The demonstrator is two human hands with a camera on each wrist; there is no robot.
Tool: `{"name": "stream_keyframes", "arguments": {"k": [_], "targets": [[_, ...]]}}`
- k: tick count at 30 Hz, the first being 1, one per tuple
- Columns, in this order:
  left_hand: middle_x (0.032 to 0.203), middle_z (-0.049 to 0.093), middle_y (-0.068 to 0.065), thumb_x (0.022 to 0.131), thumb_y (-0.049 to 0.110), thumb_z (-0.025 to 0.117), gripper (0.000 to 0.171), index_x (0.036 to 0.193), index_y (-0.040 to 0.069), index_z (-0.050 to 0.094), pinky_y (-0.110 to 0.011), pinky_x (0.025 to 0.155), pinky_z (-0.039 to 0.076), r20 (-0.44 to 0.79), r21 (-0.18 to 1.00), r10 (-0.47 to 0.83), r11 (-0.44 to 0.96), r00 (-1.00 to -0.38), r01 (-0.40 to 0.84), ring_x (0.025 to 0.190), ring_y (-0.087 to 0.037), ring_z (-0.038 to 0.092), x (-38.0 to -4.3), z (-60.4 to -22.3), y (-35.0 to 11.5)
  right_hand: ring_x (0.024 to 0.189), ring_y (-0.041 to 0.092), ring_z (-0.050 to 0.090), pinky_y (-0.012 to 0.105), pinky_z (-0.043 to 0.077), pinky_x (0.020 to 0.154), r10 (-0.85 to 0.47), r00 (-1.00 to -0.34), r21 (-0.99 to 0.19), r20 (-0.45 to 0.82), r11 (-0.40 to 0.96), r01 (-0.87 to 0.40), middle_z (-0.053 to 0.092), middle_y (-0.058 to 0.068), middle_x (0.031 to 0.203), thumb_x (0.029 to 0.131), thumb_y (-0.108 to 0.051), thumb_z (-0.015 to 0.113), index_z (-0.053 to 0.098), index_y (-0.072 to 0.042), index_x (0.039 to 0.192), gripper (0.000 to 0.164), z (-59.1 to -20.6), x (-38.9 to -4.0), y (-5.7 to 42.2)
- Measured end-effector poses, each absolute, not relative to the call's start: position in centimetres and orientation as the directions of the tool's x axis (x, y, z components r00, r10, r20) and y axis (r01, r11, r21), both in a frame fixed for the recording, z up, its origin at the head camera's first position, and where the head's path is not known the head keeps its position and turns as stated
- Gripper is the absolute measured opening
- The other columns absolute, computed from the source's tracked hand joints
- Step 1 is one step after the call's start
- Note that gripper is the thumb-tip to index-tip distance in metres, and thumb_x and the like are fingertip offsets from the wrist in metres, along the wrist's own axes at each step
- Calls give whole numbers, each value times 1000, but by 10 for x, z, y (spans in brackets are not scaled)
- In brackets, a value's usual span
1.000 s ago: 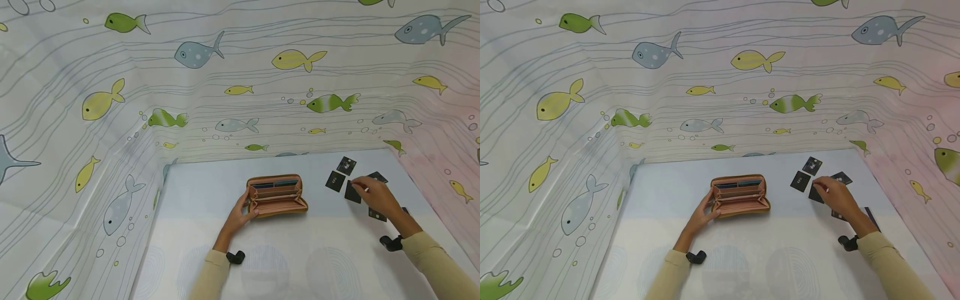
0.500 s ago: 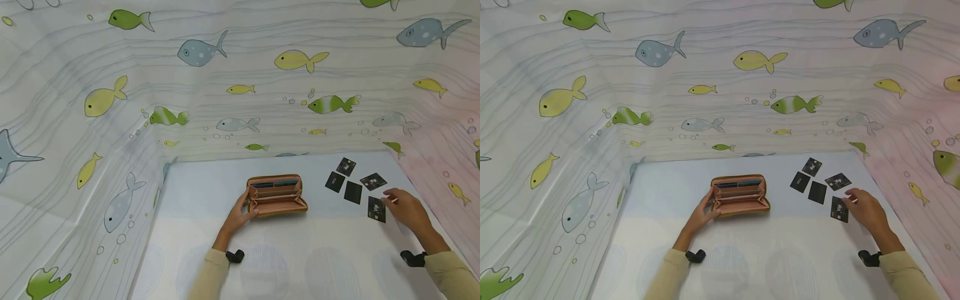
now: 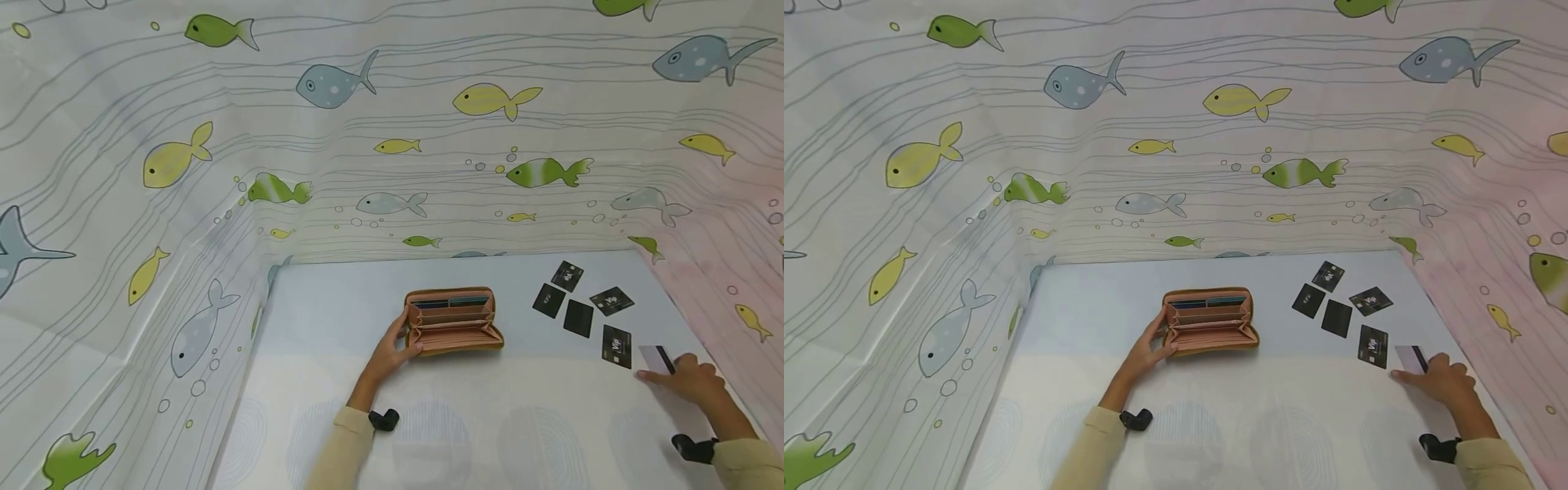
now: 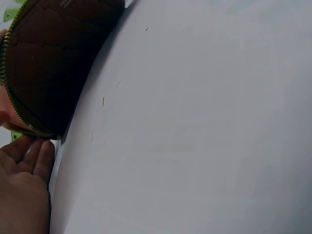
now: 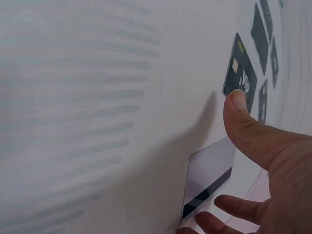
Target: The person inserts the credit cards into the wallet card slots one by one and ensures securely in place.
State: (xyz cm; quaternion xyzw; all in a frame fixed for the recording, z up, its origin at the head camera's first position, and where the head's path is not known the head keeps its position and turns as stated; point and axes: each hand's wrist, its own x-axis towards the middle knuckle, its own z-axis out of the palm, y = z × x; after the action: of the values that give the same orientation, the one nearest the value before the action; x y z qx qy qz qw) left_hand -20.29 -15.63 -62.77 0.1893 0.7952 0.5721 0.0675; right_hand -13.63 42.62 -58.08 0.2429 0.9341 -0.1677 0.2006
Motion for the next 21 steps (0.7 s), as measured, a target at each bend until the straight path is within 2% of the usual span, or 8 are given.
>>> {"name": "stream_keyframes", "arguments": {"k": [4, 10, 14, 17, 21], "targets": [[167, 21, -3, 94, 26, 69, 89, 162, 25, 12, -50, 119, 34, 123, 931, 375, 278, -919, 238, 152, -25, 27, -204, -634, -156, 103, 63, 41, 67, 43, 91, 401, -785, -189, -473, 824, 535, 35, 49, 108, 70, -66, 80, 26, 34, 120, 124, -585, -135, 428], [166, 21, -14, 94, 12, 67, 87, 162, 13, 12, -57, 116, 33, 143, 928, 376, 270, -916, 256, 151, -35, 27, -201, -630, -153, 98, 55, 46, 60, 45, 85, 429, -777, -222, -461, 791, 569, 43, 44, 104, 79, -44, 80, 39, 33, 115, 94, -588, -134, 432], [165, 21, -20, 93, 9, 67, 86, 161, 5, 14, -61, 115, 32, 144, 938, 380, 243, -914, 248, 150, -41, 26, -198, -620, -152, 95, 50, 52, 56, 47, 82, 436, -775, -219, -458, 789, 574, 51, 43, 102, 81, -39, 78, 48, 29, 112, 81, -588, -133, 433], [165, 21, -15, 93, 11, 67, 87, 161, 10, 13, -59, 116, 33, 132, 935, 375, 259, -918, 241, 150, -36, 27, -199, -621, -152, 98, 51, 52, 57, 48, 85, 457, -752, -210, -475, 771, 602, 51, 43, 107, 82, -38, 78, 46, 29, 115, 80, -589, -134, 433], [167, 21, -4, 94, 18, 68, 87, 162, 24, 13, -52, 118, 33, 117, 934, 363, 277, -924, 227, 152, -25, 26, -202, -630, -154, 109, 54, 49, 59, 47, 95, 495, -693, -187, -524, 727, 661, 46, 45, 118, 85, -39, 75, 40, 28, 122, 84, -591, -137, 434]]}}
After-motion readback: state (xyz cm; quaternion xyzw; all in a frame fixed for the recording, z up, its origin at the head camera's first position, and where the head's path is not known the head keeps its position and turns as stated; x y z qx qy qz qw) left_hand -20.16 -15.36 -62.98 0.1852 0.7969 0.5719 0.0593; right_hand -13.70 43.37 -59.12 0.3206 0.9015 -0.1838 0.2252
